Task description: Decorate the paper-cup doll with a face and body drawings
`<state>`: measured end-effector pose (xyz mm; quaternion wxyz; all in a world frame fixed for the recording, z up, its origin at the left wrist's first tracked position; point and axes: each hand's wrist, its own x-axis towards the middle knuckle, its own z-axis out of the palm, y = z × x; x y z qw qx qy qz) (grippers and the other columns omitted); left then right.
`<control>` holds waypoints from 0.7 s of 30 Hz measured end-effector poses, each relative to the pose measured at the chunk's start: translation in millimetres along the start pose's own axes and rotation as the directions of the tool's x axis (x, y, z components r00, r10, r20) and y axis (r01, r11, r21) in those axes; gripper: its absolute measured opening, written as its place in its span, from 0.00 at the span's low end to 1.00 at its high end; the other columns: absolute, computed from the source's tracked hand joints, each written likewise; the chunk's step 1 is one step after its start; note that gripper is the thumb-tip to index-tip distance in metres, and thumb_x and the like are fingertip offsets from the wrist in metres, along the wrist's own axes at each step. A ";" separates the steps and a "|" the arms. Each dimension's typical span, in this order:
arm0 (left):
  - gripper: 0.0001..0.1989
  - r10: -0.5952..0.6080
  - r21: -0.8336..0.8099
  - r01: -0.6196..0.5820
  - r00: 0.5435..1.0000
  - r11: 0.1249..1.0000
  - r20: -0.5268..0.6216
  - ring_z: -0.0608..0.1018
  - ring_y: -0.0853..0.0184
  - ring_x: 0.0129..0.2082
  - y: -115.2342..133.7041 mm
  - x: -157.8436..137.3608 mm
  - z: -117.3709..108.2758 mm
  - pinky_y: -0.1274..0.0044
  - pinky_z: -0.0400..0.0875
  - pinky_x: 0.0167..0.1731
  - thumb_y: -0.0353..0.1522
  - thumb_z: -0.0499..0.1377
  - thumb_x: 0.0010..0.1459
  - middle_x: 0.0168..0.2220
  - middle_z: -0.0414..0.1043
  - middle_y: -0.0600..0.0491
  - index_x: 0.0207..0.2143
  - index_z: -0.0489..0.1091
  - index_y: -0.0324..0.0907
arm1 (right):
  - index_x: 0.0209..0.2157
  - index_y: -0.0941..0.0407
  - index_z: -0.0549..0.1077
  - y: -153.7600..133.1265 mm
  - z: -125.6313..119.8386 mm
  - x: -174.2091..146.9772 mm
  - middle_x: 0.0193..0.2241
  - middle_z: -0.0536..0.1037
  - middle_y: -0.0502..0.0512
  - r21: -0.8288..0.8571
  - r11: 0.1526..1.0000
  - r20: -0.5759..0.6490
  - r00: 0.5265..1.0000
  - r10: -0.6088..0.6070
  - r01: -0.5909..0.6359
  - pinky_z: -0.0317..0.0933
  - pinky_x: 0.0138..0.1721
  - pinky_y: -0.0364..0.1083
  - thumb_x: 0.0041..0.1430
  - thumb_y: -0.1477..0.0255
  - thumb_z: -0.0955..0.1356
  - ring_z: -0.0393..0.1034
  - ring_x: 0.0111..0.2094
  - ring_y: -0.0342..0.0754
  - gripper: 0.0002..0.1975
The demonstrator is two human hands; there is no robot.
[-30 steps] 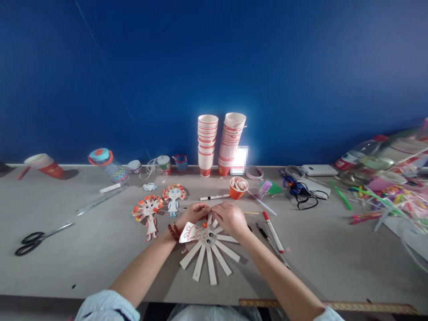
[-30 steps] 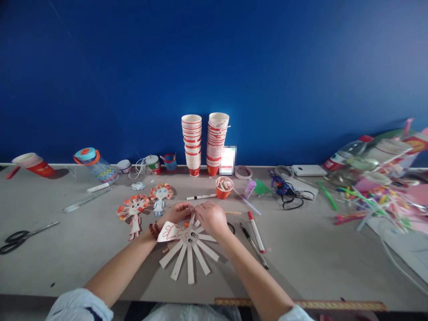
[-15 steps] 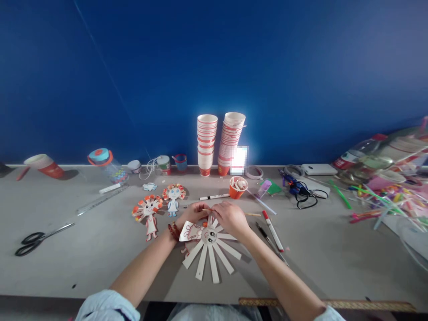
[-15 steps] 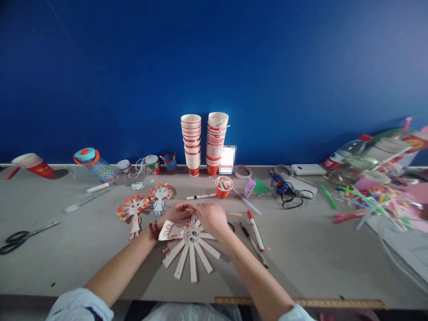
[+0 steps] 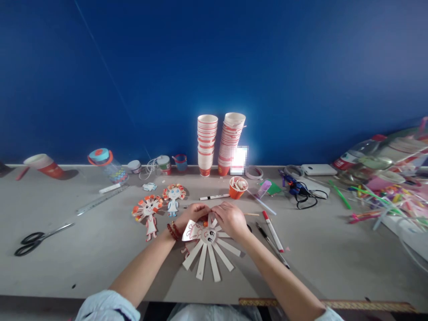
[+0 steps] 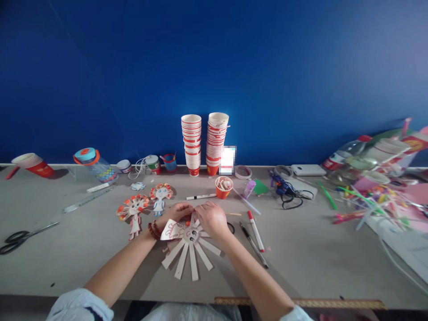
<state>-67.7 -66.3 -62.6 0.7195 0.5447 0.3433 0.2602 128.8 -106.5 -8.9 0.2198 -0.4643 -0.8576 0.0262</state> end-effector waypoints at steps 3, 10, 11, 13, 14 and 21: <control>0.16 -0.008 0.021 0.008 1.000 1.000 -0.004 0.77 0.65 0.40 0.6 -0.6 0.2 0.69 0.76 0.40 0.38 0.58 0.66 0.46 0.72 0.48 0.50 0.69 0.37 | 0.36 0.56 0.77 -1.0 -0.5 -0.4 0.30 0.80 0.56 -0.010 1.000 0.015 1.000 0.009 -0.009 0.59 0.39 0.46 0.65 0.76 0.64 0.71 0.35 0.50 0.09; 0.17 -0.039 0.096 0.041 0.999 0.995 -0.019 0.76 0.61 0.46 4.0 -1.6 -2.1 0.65 0.75 0.45 0.38 0.58 0.65 0.51 0.70 0.47 0.52 0.68 0.38 | 0.40 0.53 0.77 -4.1 -8.9 1.5 0.33 0.80 0.55 -0.028 0.993 0.141 0.983 0.115 -0.112 0.57 0.35 0.43 0.67 0.72 0.63 0.72 0.37 0.49 0.10; 0.17 -0.043 0.109 0.045 0.999 0.993 -0.025 0.76 0.60 0.46 4.6 -2.2 -1.9 0.65 0.75 0.45 0.38 0.58 0.65 0.51 0.70 0.47 0.52 0.68 0.38 | 0.41 0.53 0.77 -4.2 -9.0 1.8 0.33 0.81 0.55 -0.034 0.992 0.155 0.980 0.126 -0.122 0.57 0.34 0.43 0.67 0.73 0.63 0.73 0.37 0.49 0.10; 0.17 -0.046 0.133 0.051 0.998 0.990 -0.038 0.76 0.60 0.46 5.9 -3.6 -1.0 0.65 0.75 0.45 0.38 0.58 0.65 0.51 0.70 0.47 0.52 0.68 0.38 | 0.39 0.53 0.77 -4.2 -8.0 1.8 0.33 0.81 0.55 -0.045 0.989 0.167 0.975 0.146 -0.140 0.56 0.33 0.43 0.66 0.73 0.64 0.73 0.36 0.49 0.09; 0.17 -0.046 0.143 0.052 0.998 0.988 -0.045 0.76 0.60 0.46 6.5 -4.3 -0.4 0.65 0.75 0.45 0.38 0.58 0.65 0.51 0.70 0.47 0.52 0.68 0.39 | 0.38 0.53 0.77 -4.1 -7.2 1.7 0.33 0.80 0.55 -0.046 0.988 0.165 0.975 0.150 -0.144 0.56 0.33 0.43 0.66 0.73 0.64 0.72 0.36 0.49 0.09; 0.17 -0.054 0.165 0.060 0.998 0.984 -0.041 0.76 0.61 0.46 11.2 -6.9 1.8 0.65 0.75 0.45 0.38 0.58 0.65 0.50 0.70 0.47 0.52 0.68 0.38 | 0.37 0.54 0.77 -3.0 -4.1 -1.3 0.31 0.79 0.54 0.019 0.995 0.096 0.991 0.098 -0.100 0.55 0.35 0.43 0.65 0.76 0.65 0.70 0.36 0.48 0.09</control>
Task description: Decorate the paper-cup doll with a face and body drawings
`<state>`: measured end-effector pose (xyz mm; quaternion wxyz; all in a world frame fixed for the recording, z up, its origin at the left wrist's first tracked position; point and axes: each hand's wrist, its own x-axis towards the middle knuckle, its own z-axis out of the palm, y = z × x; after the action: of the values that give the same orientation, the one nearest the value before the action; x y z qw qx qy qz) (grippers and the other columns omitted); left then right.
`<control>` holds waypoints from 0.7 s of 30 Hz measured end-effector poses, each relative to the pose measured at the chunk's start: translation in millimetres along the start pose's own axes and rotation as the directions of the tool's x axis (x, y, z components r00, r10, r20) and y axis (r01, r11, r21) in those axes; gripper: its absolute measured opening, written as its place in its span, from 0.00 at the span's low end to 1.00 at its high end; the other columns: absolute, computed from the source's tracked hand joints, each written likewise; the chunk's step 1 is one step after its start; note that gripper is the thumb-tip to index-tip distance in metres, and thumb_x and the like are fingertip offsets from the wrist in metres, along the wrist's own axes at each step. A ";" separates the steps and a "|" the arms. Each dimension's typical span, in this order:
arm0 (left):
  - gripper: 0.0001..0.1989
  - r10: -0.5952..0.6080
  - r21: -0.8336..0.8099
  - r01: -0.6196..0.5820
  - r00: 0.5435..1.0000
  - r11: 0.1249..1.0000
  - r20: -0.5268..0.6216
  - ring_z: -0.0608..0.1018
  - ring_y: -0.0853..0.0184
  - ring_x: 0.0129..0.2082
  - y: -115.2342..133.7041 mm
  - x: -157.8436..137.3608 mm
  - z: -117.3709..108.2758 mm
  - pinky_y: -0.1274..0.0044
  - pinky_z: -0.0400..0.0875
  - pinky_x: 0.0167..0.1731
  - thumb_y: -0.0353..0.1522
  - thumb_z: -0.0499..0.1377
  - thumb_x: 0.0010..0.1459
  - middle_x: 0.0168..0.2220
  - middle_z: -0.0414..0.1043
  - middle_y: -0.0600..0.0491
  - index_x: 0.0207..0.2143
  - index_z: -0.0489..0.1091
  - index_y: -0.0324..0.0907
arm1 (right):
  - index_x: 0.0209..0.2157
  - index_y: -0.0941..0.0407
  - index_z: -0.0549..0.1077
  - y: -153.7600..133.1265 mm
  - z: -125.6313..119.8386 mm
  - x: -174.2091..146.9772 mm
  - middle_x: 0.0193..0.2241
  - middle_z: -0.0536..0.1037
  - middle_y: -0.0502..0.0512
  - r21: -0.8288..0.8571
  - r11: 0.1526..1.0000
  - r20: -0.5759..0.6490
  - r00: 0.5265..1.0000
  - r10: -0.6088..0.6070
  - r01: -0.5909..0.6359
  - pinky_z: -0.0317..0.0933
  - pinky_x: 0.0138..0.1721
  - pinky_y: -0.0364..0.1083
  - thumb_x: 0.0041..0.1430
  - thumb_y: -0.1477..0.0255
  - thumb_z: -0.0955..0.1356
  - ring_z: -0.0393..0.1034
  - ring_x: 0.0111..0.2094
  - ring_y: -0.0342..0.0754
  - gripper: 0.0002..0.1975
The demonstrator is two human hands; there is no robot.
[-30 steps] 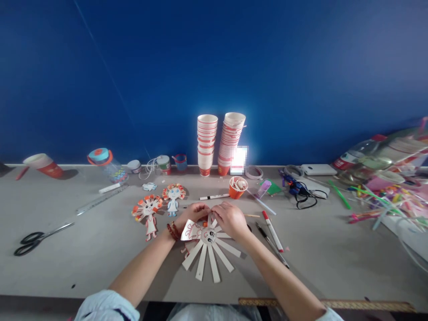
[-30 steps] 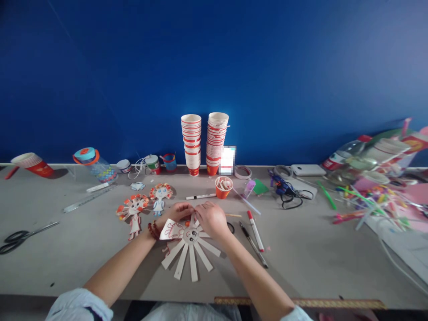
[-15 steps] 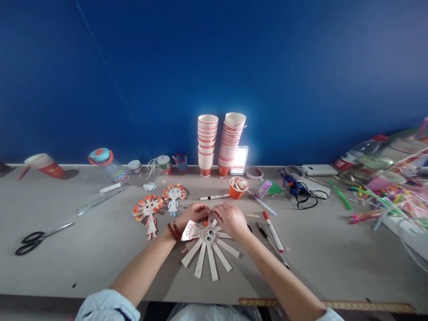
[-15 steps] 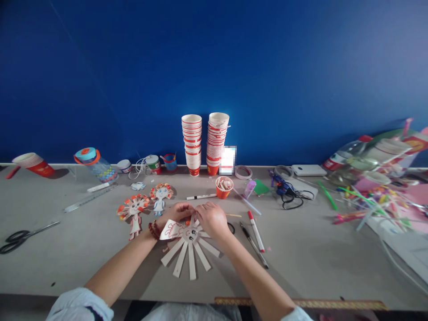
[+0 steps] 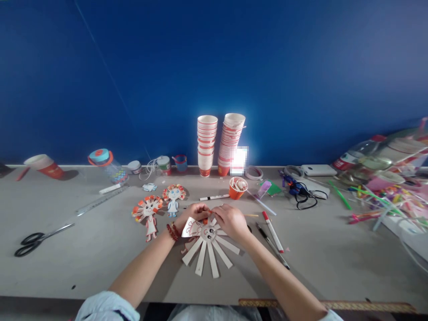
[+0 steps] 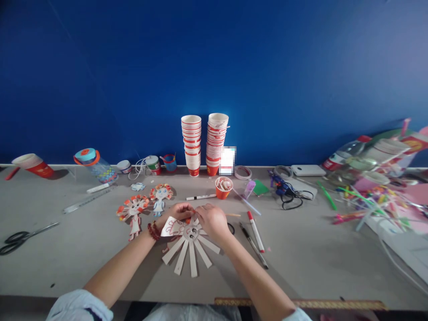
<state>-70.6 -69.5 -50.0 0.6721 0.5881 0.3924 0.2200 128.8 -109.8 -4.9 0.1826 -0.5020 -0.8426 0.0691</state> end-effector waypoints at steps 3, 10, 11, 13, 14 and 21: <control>0.16 -0.001 -0.006 0.001 1.000 1.000 0.007 0.76 0.61 0.45 1.9 -0.6 0.1 0.66 0.75 0.44 0.38 0.58 0.65 0.49 0.71 0.47 0.52 0.68 0.38 | 0.37 0.55 0.77 1.1 0.9 -0.9 0.31 0.78 0.54 0.037 0.999 -0.021 1.000 -0.010 0.010 0.55 0.36 0.43 0.64 0.77 0.65 0.69 0.35 0.48 0.08; 0.16 0.005 -0.031 -0.004 1.000 1.000 0.031 0.76 0.61 0.44 2.5 -1.7 -2.7 0.67 0.75 0.44 0.39 0.58 0.66 0.49 0.71 0.48 0.50 0.69 0.38 | 0.36 0.56 0.76 1.7 7.8 -4.3 0.31 0.79 0.55 0.067 0.996 -0.091 0.994 -0.060 0.067 0.57 0.39 0.44 0.65 0.77 0.64 0.69 0.36 0.49 0.08; 0.16 0.005 -0.034 -0.004 0.999 0.999 0.038 0.76 0.61 0.45 1.8 -1.3 -3.6 0.67 0.75 0.44 0.39 0.58 0.66 0.49 0.71 0.48 0.50 0.69 0.38 | 0.36 0.56 0.76 1.0 8.5 -4.8 0.31 0.79 0.55 0.059 0.996 -0.096 0.993 -0.063 0.069 0.58 0.39 0.44 0.65 0.77 0.64 0.69 0.36 0.49 0.09; 0.16 0.006 -0.036 -0.004 0.999 0.999 0.052 0.76 0.61 0.45 -0.1 0.0 -5.5 0.66 0.75 0.44 0.39 0.58 0.66 0.49 0.71 0.48 0.51 0.69 0.38 | 0.35 0.56 0.75 -0.9 9.0 -5.4 0.31 0.79 0.55 0.036 0.997 -0.096 0.994 -0.062 0.065 0.58 0.40 0.44 0.65 0.77 0.63 0.69 0.37 0.50 0.09; 0.16 0.006 -0.036 -0.004 0.998 0.999 0.058 0.76 0.61 0.45 -1.2 0.6 -6.4 0.66 0.75 0.44 0.38 0.58 0.65 0.50 0.71 0.48 0.51 0.68 0.38 | 0.35 0.56 0.75 -2.1 8.5 -5.4 0.32 0.79 0.56 0.024 0.998 -0.091 0.994 -0.060 0.062 0.58 0.40 0.45 0.65 0.77 0.64 0.69 0.37 0.50 0.09; 0.17 -0.001 -0.044 0.005 0.997 0.999 0.075 0.76 0.61 0.46 -8.9 4.7 -11.1 0.65 0.75 0.45 0.38 0.58 0.65 0.51 0.70 0.46 0.52 0.68 0.38 | 0.38 0.56 0.75 -11.4 -4.3 -1.4 0.35 0.80 0.56 -0.107 0.994 0.042 0.999 -0.011 0.015 0.56 0.40 0.46 0.68 0.73 0.63 0.70 0.39 0.50 0.09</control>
<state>-78.0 -60.9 -59.9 0.6996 0.5802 0.3629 0.2055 121.6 -116.9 2.2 0.1381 -0.5041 -0.8519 0.0329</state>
